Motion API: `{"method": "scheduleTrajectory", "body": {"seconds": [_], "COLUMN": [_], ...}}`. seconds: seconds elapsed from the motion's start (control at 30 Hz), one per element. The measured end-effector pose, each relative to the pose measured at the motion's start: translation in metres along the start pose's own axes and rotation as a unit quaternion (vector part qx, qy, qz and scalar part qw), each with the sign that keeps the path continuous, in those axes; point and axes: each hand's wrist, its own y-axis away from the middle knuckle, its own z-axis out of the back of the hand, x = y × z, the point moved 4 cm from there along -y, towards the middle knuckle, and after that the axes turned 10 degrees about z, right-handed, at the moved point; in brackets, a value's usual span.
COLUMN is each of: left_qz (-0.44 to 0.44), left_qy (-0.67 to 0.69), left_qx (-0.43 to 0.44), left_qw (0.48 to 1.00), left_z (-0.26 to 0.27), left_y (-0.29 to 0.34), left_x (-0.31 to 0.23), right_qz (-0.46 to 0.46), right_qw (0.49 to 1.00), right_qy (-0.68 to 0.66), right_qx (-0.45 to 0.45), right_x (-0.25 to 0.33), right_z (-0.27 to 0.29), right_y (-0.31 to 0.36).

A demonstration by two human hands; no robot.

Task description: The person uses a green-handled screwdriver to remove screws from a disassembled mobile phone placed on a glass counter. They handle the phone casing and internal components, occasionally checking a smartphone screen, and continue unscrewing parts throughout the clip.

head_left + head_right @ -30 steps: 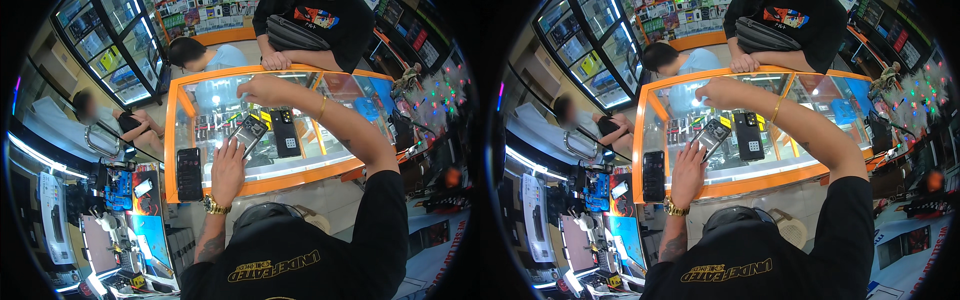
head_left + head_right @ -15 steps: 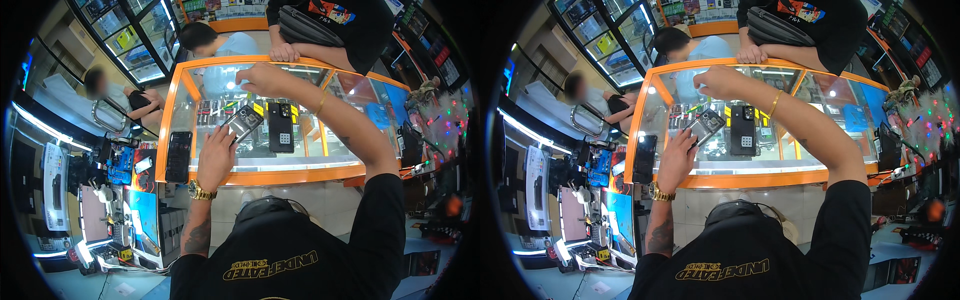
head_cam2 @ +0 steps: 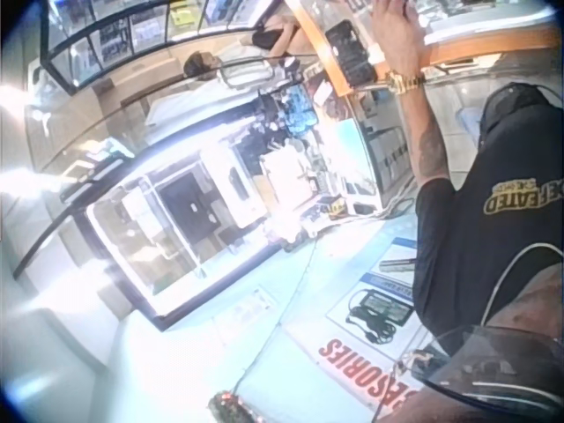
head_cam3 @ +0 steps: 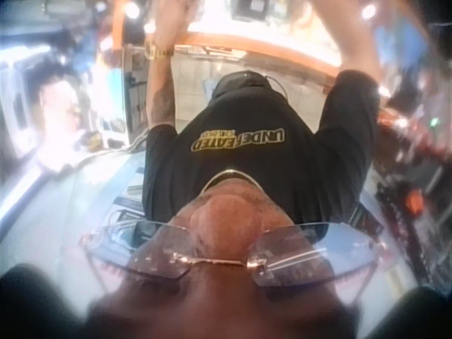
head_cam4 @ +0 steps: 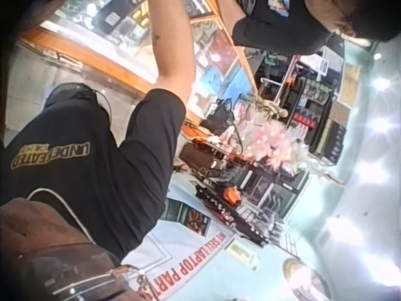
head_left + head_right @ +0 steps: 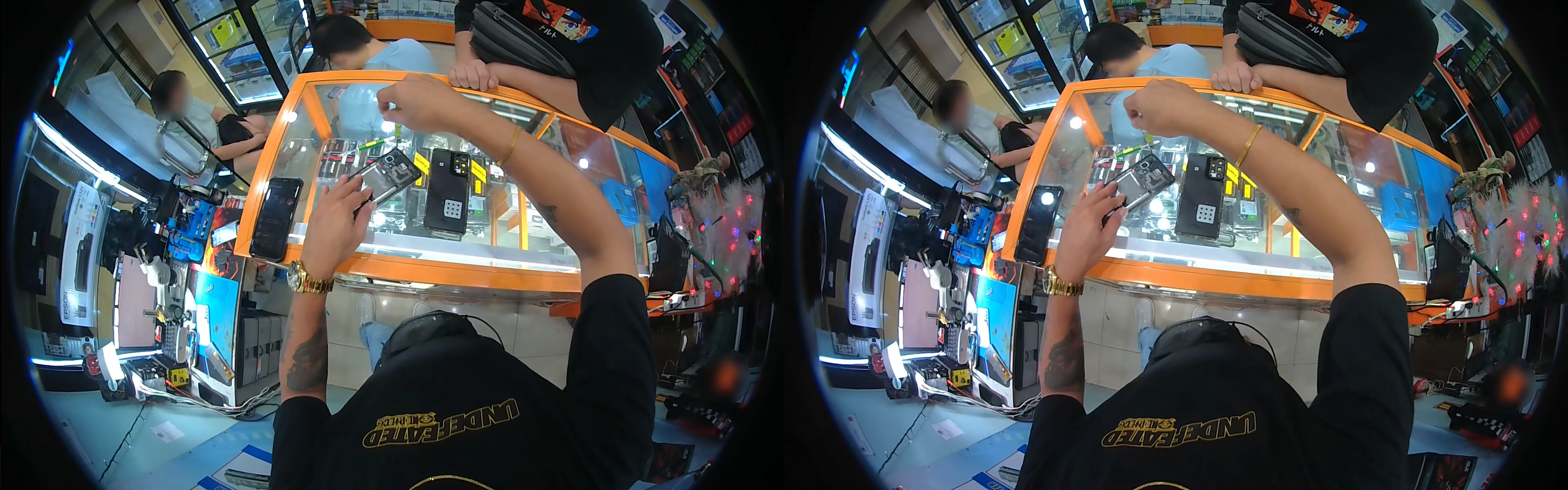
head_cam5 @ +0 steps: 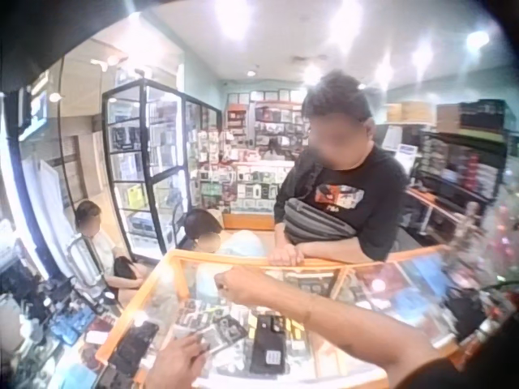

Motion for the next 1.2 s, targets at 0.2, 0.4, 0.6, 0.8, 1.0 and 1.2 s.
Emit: {"method": "scheduleTrajectory", "body": {"seconds": [0.2,0.4,0.6,0.8,1.0,1.2], "left_qz": [0.002,0.044,-0.054,-0.029,0.09,0.161], "left_qy": [0.011,-0.009,-0.018,0.078,0.27,0.468], "left_qx": [-0.009,-0.049,-0.182,-0.133,-0.005,0.135], "left_qw": [1.0,0.998,0.982,0.988,0.959,0.858], "left_z": [-0.001,-0.005,-0.012,-0.027,-0.04,-0.038], "left_y": [-0.003,0.001,-0.007,-0.007,-0.009,-0.007], "left_x": [-0.001,-0.001,-0.044,-0.061,-0.052,-0.063], "right_qz": [-0.001,-0.102,-0.29,-0.273,-0.262,-0.211], "right_qw": [1.0,0.983,0.902,0.887,0.854,0.831], "right_qy": [0.02,-0.07,-0.287,-0.335,-0.393,-0.464], "right_qx": [-0.002,-0.132,-0.14,-0.162,-0.217,-0.225], "right_x": [-0.007,0.026,0.012,0.014,0.018,0.041], "right_z": [0.003,0.037,-0.012,-0.019,0.0,0.011], "right_y": [0.006,0.102,0.201,0.197,0.197,0.19]}}
